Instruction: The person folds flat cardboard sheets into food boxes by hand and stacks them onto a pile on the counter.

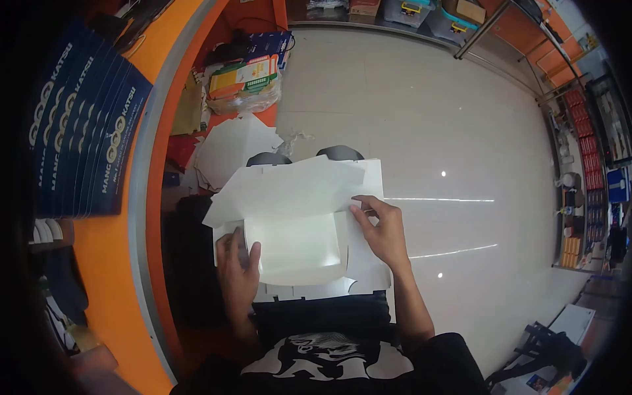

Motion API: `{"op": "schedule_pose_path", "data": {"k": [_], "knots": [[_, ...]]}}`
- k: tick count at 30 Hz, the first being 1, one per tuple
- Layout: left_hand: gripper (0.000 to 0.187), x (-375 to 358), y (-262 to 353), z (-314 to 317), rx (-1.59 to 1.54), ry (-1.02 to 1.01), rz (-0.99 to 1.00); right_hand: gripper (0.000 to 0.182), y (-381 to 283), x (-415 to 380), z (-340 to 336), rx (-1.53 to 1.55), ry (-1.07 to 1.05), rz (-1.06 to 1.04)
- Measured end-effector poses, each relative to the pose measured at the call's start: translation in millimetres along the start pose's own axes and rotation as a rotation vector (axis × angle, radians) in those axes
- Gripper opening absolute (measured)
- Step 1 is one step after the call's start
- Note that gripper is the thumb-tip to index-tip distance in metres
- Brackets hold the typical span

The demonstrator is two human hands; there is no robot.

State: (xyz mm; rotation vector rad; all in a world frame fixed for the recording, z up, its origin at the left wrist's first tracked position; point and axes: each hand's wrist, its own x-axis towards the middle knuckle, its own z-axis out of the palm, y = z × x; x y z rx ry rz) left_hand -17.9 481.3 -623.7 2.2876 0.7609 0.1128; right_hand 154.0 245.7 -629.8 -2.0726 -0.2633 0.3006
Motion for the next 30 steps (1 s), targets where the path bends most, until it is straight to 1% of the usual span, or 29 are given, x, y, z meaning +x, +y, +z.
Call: {"op": "schedule_pose_path", "data": {"k": [1,3,4,5,6,7,8,9,10,11,12,14,16,17,19,23,25,26,27,28,29,30], "knots": [[0.050,-5,3,0,0.250,0.223,0.138,0.022,1,0,2,0.008,0.008,0.008],[0.050,-18,31,-7,0.039,0.244,0.229,0.018,1,1,4,-0.036,0.036,-0.038],[0.055,-23,57,-1,-0.151,0.042,0.285,0.018,-4,2,4,-0.034,0.036,-0.034],[0.060,-27,82,9,-0.337,-0.155,0.324,0.017,-16,1,4,-0.036,0.038,-0.097],[0.066,-25,87,31,-0.214,-0.117,0.444,0.016,-25,0,2,-0.039,0.045,-0.164],[0.062,-23,85,52,-0.115,-0.153,0.453,0.016,-29,-1,1,-0.036,0.038,-0.168],[0.062,-21,80,66,-0.115,-0.147,0.453,0.015,-31,-3,0,-0.107,0.020,-0.214],[0.058,-19,75,78,-0.120,-0.205,0.420,0.014,-33,-4,-3,-0.182,0.007,-0.258],[0.054,-18,72,87,-0.126,-0.272,0.387,0.014,-35,-8,-6,-0.185,0.014,-0.253],[0.043,-17,69,90,-0.153,-0.290,0.355,0.013,-36,-13,-7,-0.173,-0.026,-0.180],[0.043,-14,67,90,-0.152,-0.301,0.359,0.013,-36,-16,-8,-0.158,-0.067,-0.107],[0.038,-9,64,88,-0.293,-0.383,0.332,0.015,-32,-20,-6,-0.131,-0.077,-0.079],[0.037,-7,64,87,-0.324,-0.382,0.319,0.018,-31,-21,0,0.038,-0.055,0.091],[0.035,-8,65,87,-0.361,-0.380,0.309,0.018,-33,-21,4,0.042,-0.056,0.093],[0.035,-8,66,90,-0.373,-0.370,0.306,0.019,-38,-18,12,0.108,0.017,0.168],[0.033,-7,65,91,-0.403,-0.350,0.290,0.019,-41,-14,20,0.091,0.045,0.143],[0.032,-4,67,88,-0.397,-0.349,0.306,0.018,-43,-18,22,-0.058,0.018,0.103],[0.031,-3,67,87,-0.395,-0.348,0.322,0.018,-41,-22,25,-0.058,0.018,0.103],[0.031,-2,67,87,-0.398,-0.349,0.321,0.017,-37,-26,29,-0.078,0.070,0.021],[0.035,-3,65,89,-0.396,-0.358,0.323,0.017,-35,-30,33,-0.097,0.121,-0.060],[0.039,-4,63,90,-0.393,-0.368,0.324,0.015,-36,-33,33,-0.102,0.124,-0.044],[0.039,-5,61,94,-0.394,-0.369,0.321,0.015,-36,-35,35,-0.102,0.122,-0.043]]}}
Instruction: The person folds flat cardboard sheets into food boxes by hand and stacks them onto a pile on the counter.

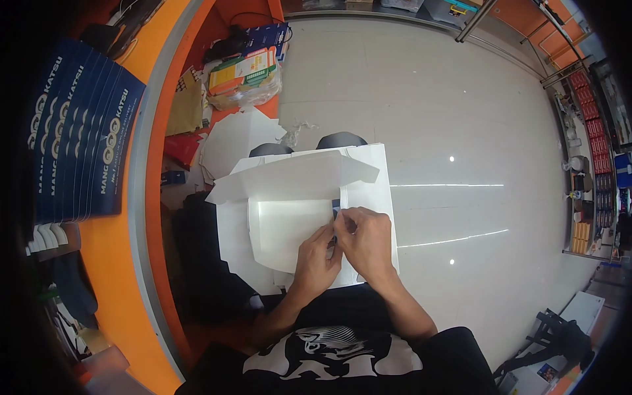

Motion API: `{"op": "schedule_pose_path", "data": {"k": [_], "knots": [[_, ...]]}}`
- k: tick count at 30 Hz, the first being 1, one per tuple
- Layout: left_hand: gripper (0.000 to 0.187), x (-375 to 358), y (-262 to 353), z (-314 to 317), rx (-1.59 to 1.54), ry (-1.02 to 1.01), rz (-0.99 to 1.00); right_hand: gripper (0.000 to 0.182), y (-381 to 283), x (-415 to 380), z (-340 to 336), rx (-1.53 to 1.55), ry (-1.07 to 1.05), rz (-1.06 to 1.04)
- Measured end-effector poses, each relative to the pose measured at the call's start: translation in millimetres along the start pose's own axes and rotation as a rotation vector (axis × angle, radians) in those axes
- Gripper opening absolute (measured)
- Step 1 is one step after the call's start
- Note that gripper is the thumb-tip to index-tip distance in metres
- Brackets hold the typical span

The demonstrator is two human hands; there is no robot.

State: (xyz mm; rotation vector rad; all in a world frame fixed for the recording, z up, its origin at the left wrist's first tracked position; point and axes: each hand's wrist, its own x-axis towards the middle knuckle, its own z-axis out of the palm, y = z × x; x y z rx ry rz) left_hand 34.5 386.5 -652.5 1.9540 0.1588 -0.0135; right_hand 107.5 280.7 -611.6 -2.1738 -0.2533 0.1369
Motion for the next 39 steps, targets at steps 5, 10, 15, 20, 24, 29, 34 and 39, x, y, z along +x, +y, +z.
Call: {"op": "schedule_pose_path", "data": {"k": [5,10,15,20,24,29,34,39], "knots": [[0.050,0,8,-7,-0.012,0.014,-0.036,0.016,6,-13,6,-0.157,-0.042,-0.078],[0.048,-1,6,-5,-0.096,0.013,-0.074,0.020,12,-22,3,-0.120,-0.030,-0.142],[0.052,0,-16,6,-0.036,-0.008,0.108,0.028,7,-15,-2,0.122,-0.071,0.100],[0.058,-10,11,-41,0.286,0.152,0.127,0.026,20,-14,6,-0.005,-0.100,-0.023],[0.049,-19,12,-81,0.412,0.577,0.048,0.027,33,-14,5,0.078,-0.103,-0.008],[0.061,-25,-35,-78,0.414,0.577,-0.120,0.041,60,-7,13,0.428,-0.240,0.268],[0.048,-13,-66,-76,0.330,0.656,-0.081,0.035,48,-4,12,0.650,-0.307,0.384],[0.029,-8,-63,-92,0.040,0.564,-0.112,0.034,45,-6,24,0.804,-0.287,0.373]]}}
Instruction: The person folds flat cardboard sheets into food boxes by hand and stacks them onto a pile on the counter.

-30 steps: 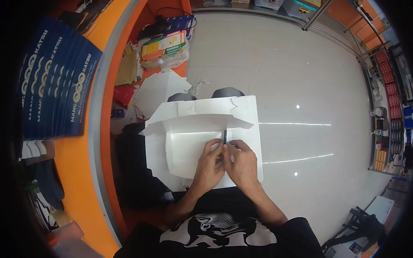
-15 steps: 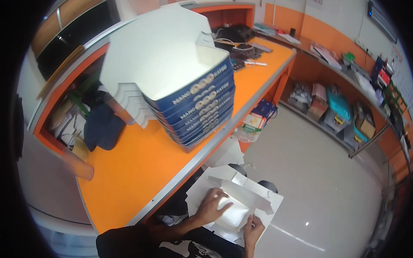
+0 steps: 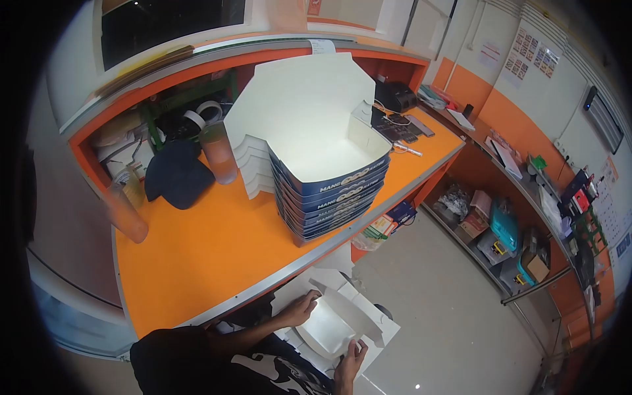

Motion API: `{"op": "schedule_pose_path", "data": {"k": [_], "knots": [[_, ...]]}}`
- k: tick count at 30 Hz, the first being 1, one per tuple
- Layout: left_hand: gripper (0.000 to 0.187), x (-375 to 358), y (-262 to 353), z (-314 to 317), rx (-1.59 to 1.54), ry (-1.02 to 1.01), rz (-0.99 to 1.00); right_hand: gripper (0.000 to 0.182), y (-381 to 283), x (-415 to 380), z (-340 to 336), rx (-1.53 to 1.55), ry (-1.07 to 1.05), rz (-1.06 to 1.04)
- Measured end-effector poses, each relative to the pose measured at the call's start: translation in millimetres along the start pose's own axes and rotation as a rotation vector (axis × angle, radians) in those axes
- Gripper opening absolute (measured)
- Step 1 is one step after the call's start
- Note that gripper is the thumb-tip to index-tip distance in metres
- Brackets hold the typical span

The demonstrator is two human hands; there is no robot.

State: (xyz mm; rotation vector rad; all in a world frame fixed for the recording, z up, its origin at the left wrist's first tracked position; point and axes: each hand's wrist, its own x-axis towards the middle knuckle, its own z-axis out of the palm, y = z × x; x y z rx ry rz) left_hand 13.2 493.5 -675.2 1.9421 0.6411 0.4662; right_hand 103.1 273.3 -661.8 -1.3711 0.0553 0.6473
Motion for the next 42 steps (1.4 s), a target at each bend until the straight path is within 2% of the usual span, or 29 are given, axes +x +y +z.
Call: {"op": "schedule_pose_path", "data": {"k": [1,3,5,6,7,9,10,12,13,14,16,18,19,20,21,22,23,26,35,38,40,42], "knots": [[0.027,0,9,-3,-0.122,-0.039,-0.048,0.036,-8,-5,10,0.086,0.047,0.004],[0.027,-1,42,-10,-0.089,-0.050,-0.062,0.041,-22,-6,21,0.040,0.052,-0.037],[0.030,-2,78,-20,-0.142,0.022,0.064,0.047,-29,4,19,-0.072,0.214,-0.191],[0.037,-1,93,-25,-0.140,0.025,0.169,0.055,-34,8,17,0.066,0.137,-0.234],[0.037,0,111,-30,-0.140,0.023,0.163,0.055,-42,11,16,0.064,0.139,-0.228],[0.036,3,148,-48,0.015,-0.046,0.288,0.060,-60,16,14,0.224,0.070,-0.251],[0.036,5,166,-63,0.018,-0.051,0.284,0.060,-69,19,12,0.284,0.025,-0.186],[0.030,11,212,-98,0.104,-0.025,0.512,0.058,-75,29,4,0.360,-0.007,-0.153],[0.026,11,247,-120,0.049,0.107,0.474,0.057,-76,33,0,0.434,-0.044,-0.124],[0.039,21,261,-138,0.145,0.328,0.682,0.056,-74,36,-3,0.433,-0.060,-0.115],[0.051,39,297,-169,0.335,0.730,0.744,0.054,-62,45,-13,0.361,-0.045,-0.090],[0.056,63,317,-182,0.616,1.010,0.624,0.053,-47,44,-16,0.294,-0.027,-0.059],[0.056,72,321,-182,0.626,0.987,0.631,0.047,-44,44,-17,0.180,-0.028,-0.048],[0.059,80,321,-181,0.724,0.974,0.517,0.042,-40,42,-18,0.063,-0.030,-0.037],[0.061,86,321,-179,0.820,0.963,0.406,0.042,-34,41,-21,0.077,-0.020,-0.028],[0.050,89,319,-179,0.808,0.889,0.372,0.041,-28,41,-22,-0.098,0.019,-0.040],[0.050,90,319,-179,0.818,0.877,0.383,0.041,-25,39,-21,-0.273,0.056,-0.050],[0.020,90,320,-176,0.878,0.807,0.401,0.041,-27,30,-22,-0.275,0.038,-0.031],[0.022,87,314,-174,0.981,0.750,0.525,0.042,-39,38,-25,-0.289,-0.034,0.002],[0.022,84,318,-174,0.988,0.785,0.452,0.041,-40,42,-25,-0.312,-0.046,-0.003],[0.027,86,312,-175,0.946,0.828,0.470,0.041,-34,50,-32,-0.333,-0.048,-0.007],[0.032,85,310,-172,0.899,0.873,0.486,0.044,-28,64,-41,-0.104,-0.140,0.026]]}}
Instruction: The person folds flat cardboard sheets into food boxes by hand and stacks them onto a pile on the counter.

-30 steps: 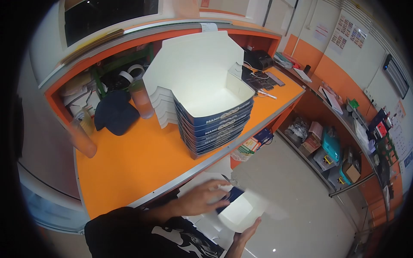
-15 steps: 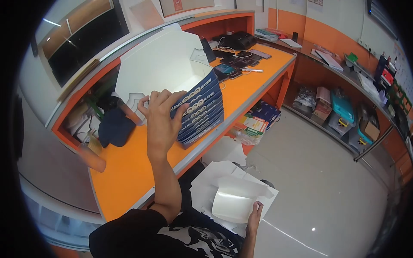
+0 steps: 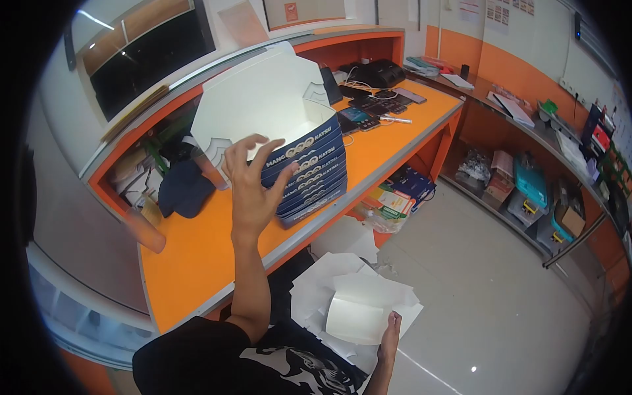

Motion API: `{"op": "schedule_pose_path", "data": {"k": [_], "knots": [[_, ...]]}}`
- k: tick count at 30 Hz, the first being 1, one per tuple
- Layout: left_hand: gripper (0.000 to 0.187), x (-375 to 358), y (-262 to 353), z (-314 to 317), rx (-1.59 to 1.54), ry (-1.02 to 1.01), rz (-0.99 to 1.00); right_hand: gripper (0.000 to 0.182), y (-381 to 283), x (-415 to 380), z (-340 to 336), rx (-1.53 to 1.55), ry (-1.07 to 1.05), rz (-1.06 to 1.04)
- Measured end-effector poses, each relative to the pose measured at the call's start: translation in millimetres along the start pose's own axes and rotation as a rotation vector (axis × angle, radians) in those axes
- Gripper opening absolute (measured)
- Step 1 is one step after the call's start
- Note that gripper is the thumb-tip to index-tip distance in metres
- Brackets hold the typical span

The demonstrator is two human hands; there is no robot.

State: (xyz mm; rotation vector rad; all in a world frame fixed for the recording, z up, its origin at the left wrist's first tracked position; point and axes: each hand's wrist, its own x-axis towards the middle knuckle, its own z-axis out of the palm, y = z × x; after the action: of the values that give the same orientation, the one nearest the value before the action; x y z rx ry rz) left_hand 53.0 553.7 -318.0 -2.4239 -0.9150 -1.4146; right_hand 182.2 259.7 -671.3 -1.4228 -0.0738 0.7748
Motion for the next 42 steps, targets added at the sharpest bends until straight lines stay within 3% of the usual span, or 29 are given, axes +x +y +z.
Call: {"op": "schedule_pose_path", "data": {"k": [1,3,5,6,9,12,18,20,23,25,29,32,37,39,41,42], "knots": [[0.039,-2,5,1,-0.118,0.112,-0.067,0.044,-2,7,-9,-0.013,-0.006,-0.010],[0.047,-10,7,4,-0.236,0.236,-0.153,0.050,-37,7,-13,0.304,-0.056,0.059],[0.061,-23,0,13,-0.398,0.384,-0.269,0.055,-75,22,-25,0.349,-0.031,-0.035],[0.070,-30,-1,14,-0.407,0.367,-0.277,0.055,-110,22,-24,0.352,-0.010,-0.088],[0.074,-31,1,12,-0.401,0.330,-0.334,0.052,-214,24,-13,0.309,-0.085,-0.329],[0.070,-25,-12,28,-0.360,0.249,-0.323,0.046,-309,20,18,0.284,-0.222,-0.491],[0.060,-20,-12,34,-0.364,0.181,-0.239,0.044,-418,-12,134,0.073,-0.334,-0.614],[0.061,-20,-12,34,-0.396,0.203,-0.235,0.045,-444,-1,166,-0.021,-0.475,-0.582],[0.066,-25,-12,37,-0.494,0.302,-0.254,0.035,-474,-5,236,0.008,-0.629,-0.537],[0.070,-31,-15,37,-0.568,0.385,-0.287,0.037,-485,10,272,-0.176,-0.714,-0.487],[0.074,-40,-22,37,-0.516,0.286,-0.264,0.049,-486,33,331,-0.546,-0.657,-0.408],[0.070,-40,-25,48,-0.507,0.356,-0.277,0.052,-490,42,350,-0.652,-0.694,-0.380],[0.061,-35,-22,44,-0.652,0.453,-0.279,0.058,-490,41,362,-0.872,-0.562,-0.553],[0.057,-32,-23,46,-0.668,0.478,-0.306,0.048,-498,51,365,-1.014,-0.543,-0.511],[0.053,-30,-24,47,-0.683,0.474,-0.299,0.035,-497,71,368,-1.313,-0.650,-0.748],[0.050,-29,-23,48,-0.692,0.485,-0.299,0.035,-498,74,370,-1.322,-0.656,-0.743]]}}
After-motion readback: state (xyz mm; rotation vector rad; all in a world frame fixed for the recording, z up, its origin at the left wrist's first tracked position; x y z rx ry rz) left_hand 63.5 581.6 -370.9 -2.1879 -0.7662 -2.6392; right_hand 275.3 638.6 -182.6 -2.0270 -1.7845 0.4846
